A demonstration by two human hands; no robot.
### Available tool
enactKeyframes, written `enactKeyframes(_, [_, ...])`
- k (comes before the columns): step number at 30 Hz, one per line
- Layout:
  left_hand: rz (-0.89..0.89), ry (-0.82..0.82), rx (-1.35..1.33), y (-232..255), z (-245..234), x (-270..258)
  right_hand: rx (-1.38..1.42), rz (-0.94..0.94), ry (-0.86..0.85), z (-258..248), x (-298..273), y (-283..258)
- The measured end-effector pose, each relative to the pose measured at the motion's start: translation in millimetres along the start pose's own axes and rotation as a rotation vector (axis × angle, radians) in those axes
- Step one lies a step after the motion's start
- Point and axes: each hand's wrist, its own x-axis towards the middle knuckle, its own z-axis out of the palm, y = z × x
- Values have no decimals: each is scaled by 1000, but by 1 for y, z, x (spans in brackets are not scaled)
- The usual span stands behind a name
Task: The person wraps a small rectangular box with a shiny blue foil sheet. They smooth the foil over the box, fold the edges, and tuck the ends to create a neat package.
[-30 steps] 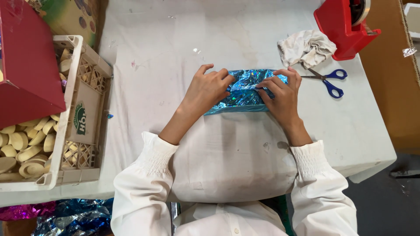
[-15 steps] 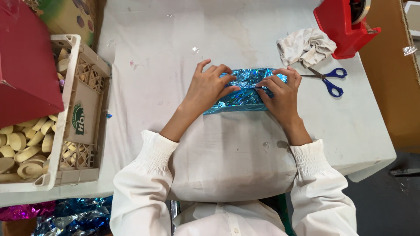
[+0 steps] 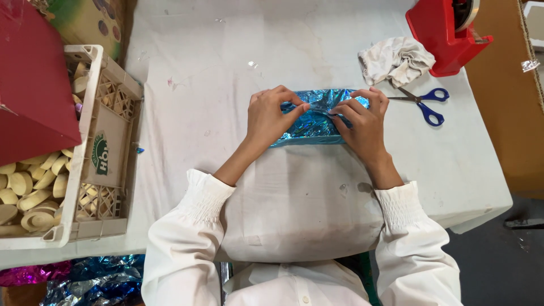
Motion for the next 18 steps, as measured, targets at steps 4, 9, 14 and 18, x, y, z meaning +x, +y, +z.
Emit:
enactKeyframes(4, [-156, -3, -68, -4, 7, 0, -4, 4, -2, 0, 0, -1])
enactKeyframes(9, [-239, 22, -36, -2, 4, 1, -3, 1, -16, -1, 0, -2])
enactKeyframes(14, [-283, 29, -38, -5, 6, 4, -4, -8, -11, 2, -1, 0])
enactKeyframes(18, [-258, 66, -41, -15, 12, 3, -18, -21, -16, 1, 0, 0])
